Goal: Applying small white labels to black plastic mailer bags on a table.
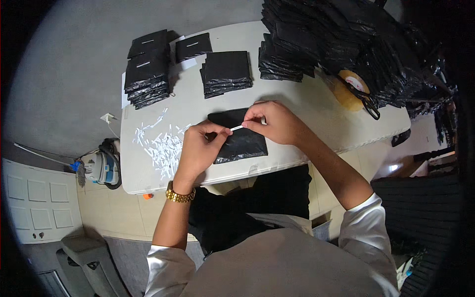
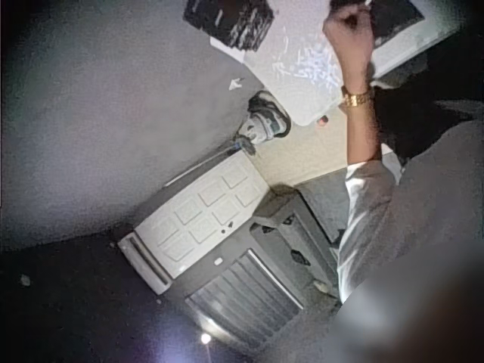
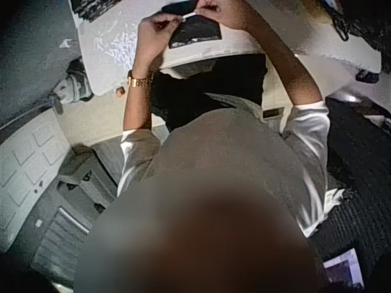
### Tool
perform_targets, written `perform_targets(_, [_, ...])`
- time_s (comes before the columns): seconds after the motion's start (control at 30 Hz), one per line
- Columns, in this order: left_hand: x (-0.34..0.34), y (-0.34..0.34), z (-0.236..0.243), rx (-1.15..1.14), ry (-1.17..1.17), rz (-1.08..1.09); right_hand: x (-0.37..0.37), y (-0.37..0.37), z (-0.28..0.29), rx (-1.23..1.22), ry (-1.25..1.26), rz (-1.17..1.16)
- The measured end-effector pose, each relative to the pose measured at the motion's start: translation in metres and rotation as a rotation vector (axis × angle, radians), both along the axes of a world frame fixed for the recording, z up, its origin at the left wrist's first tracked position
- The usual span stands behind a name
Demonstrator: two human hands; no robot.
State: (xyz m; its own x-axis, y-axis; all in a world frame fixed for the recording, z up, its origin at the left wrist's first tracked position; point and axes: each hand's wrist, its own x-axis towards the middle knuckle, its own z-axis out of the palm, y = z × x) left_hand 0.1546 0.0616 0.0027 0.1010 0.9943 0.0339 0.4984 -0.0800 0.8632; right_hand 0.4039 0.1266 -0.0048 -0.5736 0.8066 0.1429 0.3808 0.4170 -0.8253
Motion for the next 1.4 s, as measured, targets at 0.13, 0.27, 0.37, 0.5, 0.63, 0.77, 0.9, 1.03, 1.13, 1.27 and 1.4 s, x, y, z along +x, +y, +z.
perform_targets(0.13, [-0.002,0.006,-0.004,0.042,-0.012,0.032,-0.006,0.000,-0.007,-0.008,-0.005,-0.027])
perform_targets(0.27, [-0.004,0.008,-0.007,-0.018,0.139,0.051,-0.014,-0.008,-0.003,-0.042,-0.107,-0.069])
perform_targets(0.37, [-0.001,0.009,-0.006,-0.012,0.170,0.045,-0.015,-0.008,-0.007,0.006,-0.145,-0.076])
perform_targets(0.5, [0.004,0.012,-0.005,-0.015,0.239,0.058,-0.017,-0.007,-0.011,0.115,-0.157,-0.095])
perform_targets(0.63, [0.004,0.009,0.000,0.014,0.281,0.037,-0.017,-0.006,-0.019,0.128,-0.159,-0.089])
perform_targets(0.77, [0.001,0.005,0.006,0.061,0.325,0.063,-0.008,-0.010,-0.015,0.116,-0.152,-0.119])
perform_targets(0.9, [-0.003,-0.008,0.007,0.192,0.325,0.101,-0.001,-0.020,-0.004,0.114,-0.187,-0.158])
perform_targets(1.03, [0.006,-0.024,0.002,0.434,0.412,0.005,0.000,-0.032,-0.009,0.392,-0.155,-0.127])
perform_targets(1.13, [0.013,-0.021,-0.001,0.424,0.435,0.007,-0.006,-0.030,-0.017,0.464,-0.193,-0.114])
perform_targets(1.27, [0.013,-0.013,-0.009,0.418,0.411,0.034,-0.010,-0.029,-0.018,0.408,-0.224,-0.127])
perform_targets(1.4, [0.012,-0.010,-0.009,0.410,0.423,0.021,-0.009,-0.030,-0.018,0.413,-0.213,-0.132])
